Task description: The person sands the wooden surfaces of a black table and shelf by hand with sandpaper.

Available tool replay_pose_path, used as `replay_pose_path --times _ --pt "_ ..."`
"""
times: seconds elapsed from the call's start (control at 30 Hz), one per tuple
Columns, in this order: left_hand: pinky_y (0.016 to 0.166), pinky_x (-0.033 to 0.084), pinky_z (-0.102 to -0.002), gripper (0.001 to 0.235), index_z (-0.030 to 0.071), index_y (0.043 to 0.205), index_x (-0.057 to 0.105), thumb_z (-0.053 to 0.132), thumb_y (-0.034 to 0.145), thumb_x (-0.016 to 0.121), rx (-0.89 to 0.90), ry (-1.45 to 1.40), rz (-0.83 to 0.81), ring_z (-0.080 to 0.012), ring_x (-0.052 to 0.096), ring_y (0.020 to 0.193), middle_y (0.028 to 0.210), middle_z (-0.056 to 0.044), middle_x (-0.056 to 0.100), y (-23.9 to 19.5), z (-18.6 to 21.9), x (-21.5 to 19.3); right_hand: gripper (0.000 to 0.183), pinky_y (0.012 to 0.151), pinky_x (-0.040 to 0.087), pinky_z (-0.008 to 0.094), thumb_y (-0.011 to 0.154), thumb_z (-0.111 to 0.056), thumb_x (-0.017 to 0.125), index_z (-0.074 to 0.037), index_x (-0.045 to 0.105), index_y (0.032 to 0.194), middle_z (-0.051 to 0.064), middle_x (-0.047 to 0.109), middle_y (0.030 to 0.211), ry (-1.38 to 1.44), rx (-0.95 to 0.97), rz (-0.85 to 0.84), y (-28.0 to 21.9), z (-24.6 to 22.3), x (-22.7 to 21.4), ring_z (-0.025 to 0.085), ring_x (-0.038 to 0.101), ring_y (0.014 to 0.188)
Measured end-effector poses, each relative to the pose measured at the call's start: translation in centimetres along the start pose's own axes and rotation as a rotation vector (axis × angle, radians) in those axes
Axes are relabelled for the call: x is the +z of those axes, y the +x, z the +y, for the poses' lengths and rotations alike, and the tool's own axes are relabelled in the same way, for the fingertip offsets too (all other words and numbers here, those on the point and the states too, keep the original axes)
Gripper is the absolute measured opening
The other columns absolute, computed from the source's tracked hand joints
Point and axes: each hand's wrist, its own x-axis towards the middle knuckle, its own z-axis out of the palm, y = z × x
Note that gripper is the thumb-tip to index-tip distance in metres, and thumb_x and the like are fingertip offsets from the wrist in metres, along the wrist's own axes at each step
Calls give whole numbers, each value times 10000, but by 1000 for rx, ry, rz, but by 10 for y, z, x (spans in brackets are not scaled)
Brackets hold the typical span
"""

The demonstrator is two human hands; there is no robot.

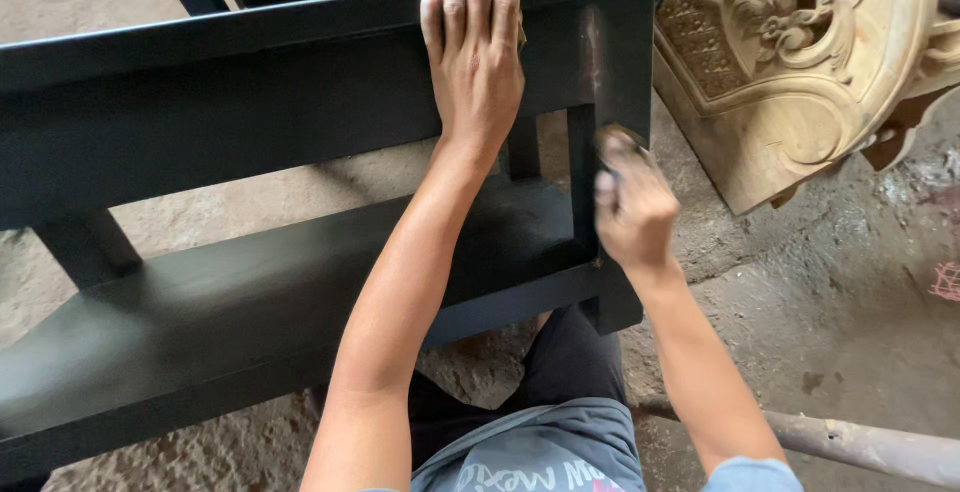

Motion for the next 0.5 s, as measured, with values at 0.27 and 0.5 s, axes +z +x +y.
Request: replay_pose_path --times 0.27,0.5 --pt "1277 268 -499 496 143 1538 434 77 1076 602 -7 -42 -27 -283 384 1475 1501 -52 464 4 3 -5 422 1239 378 549 1103 -141 496 87 556 1453 276 475 1554 -118 -27 32 16 23 34 426 432 1486" --pt "1214 293 -474 554 112 1527 441 93 1003 621 -35 -49 -90 -314 386 1491 1510 -104 470 8 4 -21 485 1119 482 458 1083 -96 535 67 474 1535 295 464 1561 55 81 -28 82 42 50 399 513 1422"
